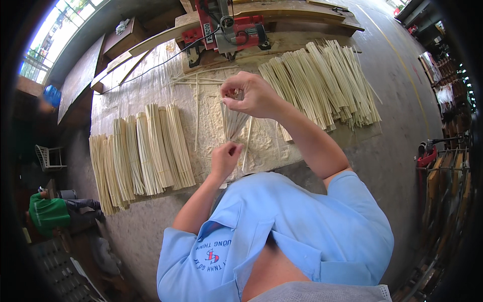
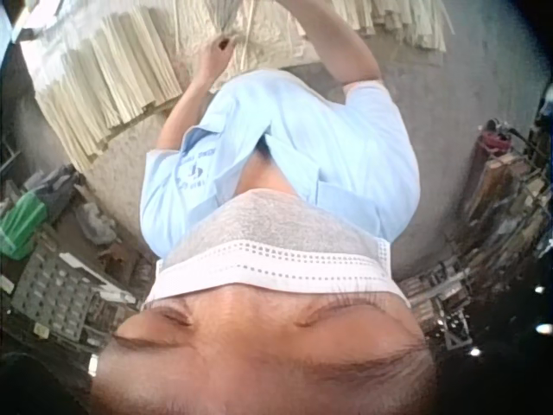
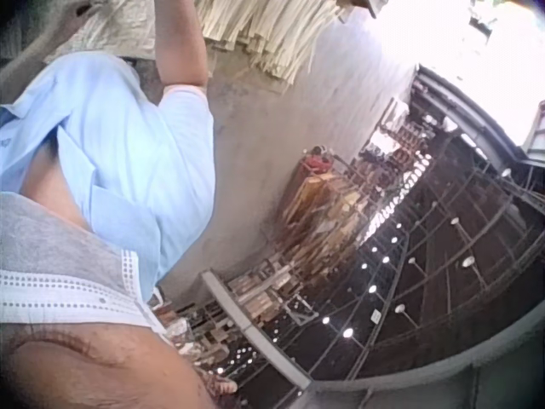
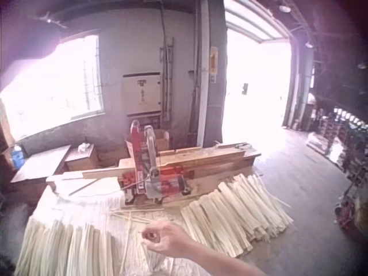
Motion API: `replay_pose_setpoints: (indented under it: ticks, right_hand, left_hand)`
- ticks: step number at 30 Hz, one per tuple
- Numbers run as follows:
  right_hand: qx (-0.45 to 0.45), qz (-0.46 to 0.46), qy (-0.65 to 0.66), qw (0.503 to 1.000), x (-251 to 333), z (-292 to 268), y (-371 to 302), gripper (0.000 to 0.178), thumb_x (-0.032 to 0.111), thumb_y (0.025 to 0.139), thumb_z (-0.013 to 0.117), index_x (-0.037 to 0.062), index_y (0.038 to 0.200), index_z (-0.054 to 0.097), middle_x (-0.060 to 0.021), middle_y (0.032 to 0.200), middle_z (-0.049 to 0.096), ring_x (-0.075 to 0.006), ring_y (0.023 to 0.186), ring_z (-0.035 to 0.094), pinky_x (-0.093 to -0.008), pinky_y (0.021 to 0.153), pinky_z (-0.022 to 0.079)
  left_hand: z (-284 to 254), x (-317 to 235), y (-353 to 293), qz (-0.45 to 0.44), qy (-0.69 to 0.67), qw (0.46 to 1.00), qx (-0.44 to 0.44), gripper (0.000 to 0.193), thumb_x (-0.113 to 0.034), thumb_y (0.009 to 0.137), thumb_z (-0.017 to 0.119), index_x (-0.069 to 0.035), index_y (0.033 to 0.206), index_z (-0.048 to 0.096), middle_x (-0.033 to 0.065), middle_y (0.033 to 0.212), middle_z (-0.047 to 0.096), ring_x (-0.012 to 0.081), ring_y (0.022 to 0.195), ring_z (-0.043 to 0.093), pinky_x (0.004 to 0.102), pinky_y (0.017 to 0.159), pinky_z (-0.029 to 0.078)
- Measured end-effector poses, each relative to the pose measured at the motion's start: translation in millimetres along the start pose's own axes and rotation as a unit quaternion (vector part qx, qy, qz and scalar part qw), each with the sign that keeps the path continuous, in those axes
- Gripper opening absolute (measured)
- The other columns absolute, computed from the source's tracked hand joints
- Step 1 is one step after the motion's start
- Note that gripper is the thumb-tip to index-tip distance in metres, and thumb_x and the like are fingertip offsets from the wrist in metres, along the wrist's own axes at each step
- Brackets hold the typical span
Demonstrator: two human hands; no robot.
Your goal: The person gathers and aligns thin bamboo strips on a work surface, then separates them into smaller bundles by hand. The person repeatedly picks up bundles, splits them, and places them back on the table.
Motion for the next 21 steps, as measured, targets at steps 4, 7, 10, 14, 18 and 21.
replay_pose_setpoints:
  ticks: [4, 7, 10, 14, 18, 21]
  right_hand:
    - [0.027, -0.006, -0.006, 1.000, 6, 10, 7, 0.021, 0.024, 0.080, 0.077, 0.0075, 0.092, 0.073, -0.0076, 0.085, 0.070, -0.0247, 0.087, 0.065, -0.0377, 0.078, 0.051]
    - [0.031, -0.014, -0.029, 0.999, 12, 15, 9, 0.018, 0.020, 0.082, 0.077, 0.0053, 0.092, 0.072, -0.0069, 0.086, 0.068, -0.0201, 0.085, 0.063, -0.0341, 0.078, 0.050]
    - [0.034, -0.009, -0.045, 0.998, 18, 16, 13, 0.019, 0.021, 0.082, 0.077, 0.0053, 0.093, 0.072, -0.0071, 0.085, 0.068, -0.0204, 0.084, 0.063, -0.0343, 0.078, 0.051]
    - [0.018, 0.017, -0.033, 0.999, 9, 14, 18, 0.021, 0.022, 0.082, 0.077, 0.0052, 0.094, 0.072, -0.0078, 0.084, 0.068, -0.0218, 0.083, 0.063, -0.0350, 0.077, 0.051]
    - [0.007, 0.022, -0.022, 0.999, -7, 10, 24, 0.026, 0.031, 0.081, 0.077, 0.0090, 0.096, 0.075, -0.0091, 0.084, 0.072, -0.0266, 0.080, 0.068, -0.0399, 0.074, 0.053]
    - [0.038, 0.041, -0.043, 0.997, 0, 13, 31, 0.027, 0.032, 0.081, 0.076, 0.0087, 0.096, 0.075, -0.0101, 0.084, 0.072, -0.0262, 0.080, 0.068, -0.0393, 0.074, 0.053]
  left_hand:
    - [77, 32, 12, -0.074, 0.205, 0.962, 0.166, 0.036, -0.037, 0.091, 0.073, -0.002, 0.092, 0.070, 0.0191, 0.095, 0.074, 0.0372, 0.081, 0.072, 0.0475, 0.071, 0.055]
    - [107, 56, 24, -0.127, 0.232, 0.947, 0.182, 0.038, -0.041, 0.091, 0.070, -0.003, 0.097, 0.071, 0.0199, 0.099, 0.074, 0.0400, 0.092, 0.071, 0.0502, 0.079, 0.056]
    - [114, 66, 31, -0.164, 0.239, 0.929, 0.229, 0.034, -0.036, 0.091, 0.069, -0.003, 0.101, 0.070, 0.0216, 0.102, 0.073, 0.0394, 0.099, 0.071, 0.0493, 0.082, 0.056]
    - [75, 53, 27, -0.043, 0.167, 0.965, 0.195, 0.028, -0.028, 0.094, 0.064, -0.001, 0.098, 0.068, 0.0223, 0.093, 0.072, 0.0390, 0.088, 0.071, 0.0508, 0.077, 0.055]
    - [-30, 27, 4, -0.027, 0.030, 0.965, 0.261, 0.021, -0.017, 0.091, 0.065, 0.003, 0.090, 0.061, 0.0215, 0.078, 0.066, 0.0375, 0.074, 0.065, 0.0465, 0.072, 0.052]
    - [-113, 4, -10, -0.052, 0.036, 0.974, 0.216, 0.017, -0.011, 0.092, 0.067, 0.005, 0.091, 0.061, 0.0180, 0.074, 0.064, 0.0286, 0.063, 0.056, 0.0394, 0.064, 0.049]
Point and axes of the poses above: each hand's wrist, its own y-axis towards the middle knuckle, its own z-axis out of the palm, x = y × z, the point moved 4 cm from there along y, towards the middle knuckle
